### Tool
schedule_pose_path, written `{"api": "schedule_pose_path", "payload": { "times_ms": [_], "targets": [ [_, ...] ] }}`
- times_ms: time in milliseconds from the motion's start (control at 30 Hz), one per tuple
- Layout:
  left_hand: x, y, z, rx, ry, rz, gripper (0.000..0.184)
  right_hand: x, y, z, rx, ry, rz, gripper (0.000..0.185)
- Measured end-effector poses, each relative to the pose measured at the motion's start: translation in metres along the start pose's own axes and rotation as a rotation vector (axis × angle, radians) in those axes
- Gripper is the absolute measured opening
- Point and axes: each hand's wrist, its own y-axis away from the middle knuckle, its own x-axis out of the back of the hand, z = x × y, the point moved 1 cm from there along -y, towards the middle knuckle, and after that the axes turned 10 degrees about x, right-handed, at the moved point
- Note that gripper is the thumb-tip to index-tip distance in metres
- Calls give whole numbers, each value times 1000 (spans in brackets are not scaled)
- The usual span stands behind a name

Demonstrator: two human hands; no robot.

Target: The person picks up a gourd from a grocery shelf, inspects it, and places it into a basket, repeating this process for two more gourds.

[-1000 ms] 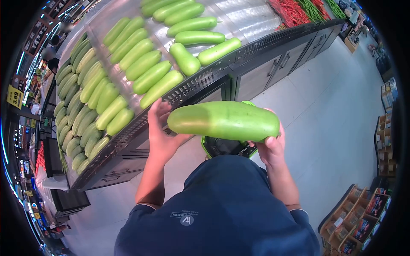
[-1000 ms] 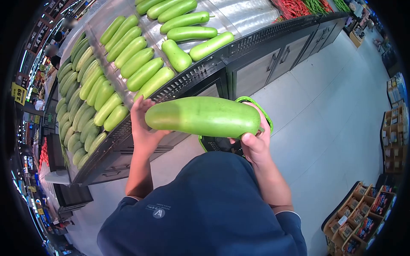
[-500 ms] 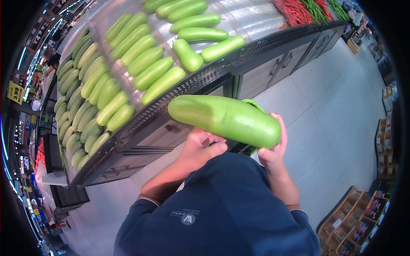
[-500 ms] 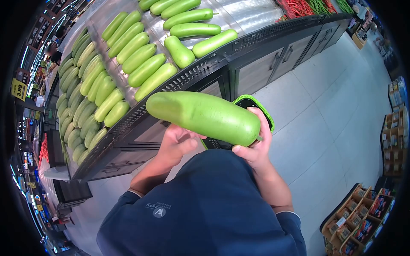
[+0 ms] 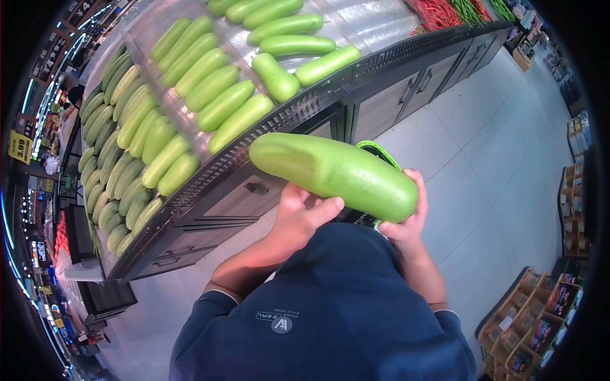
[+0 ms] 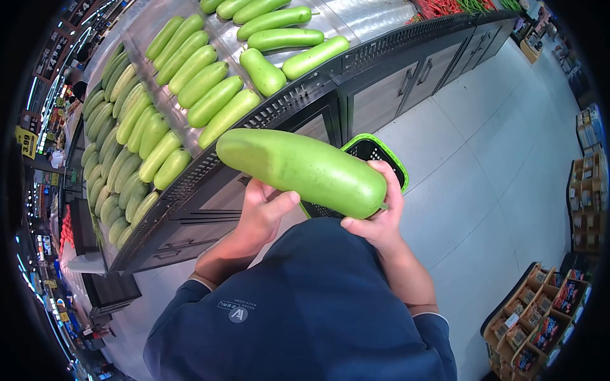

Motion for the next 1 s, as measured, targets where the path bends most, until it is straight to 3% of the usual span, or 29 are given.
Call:
{"api": "schedule_pose_path", "payload": {
  "times_ms": [1000],
  "targets": [
    [11,-1,-3,19,16,-112,46,-3,11,3,-64,-158,138,94]
  ]
}}
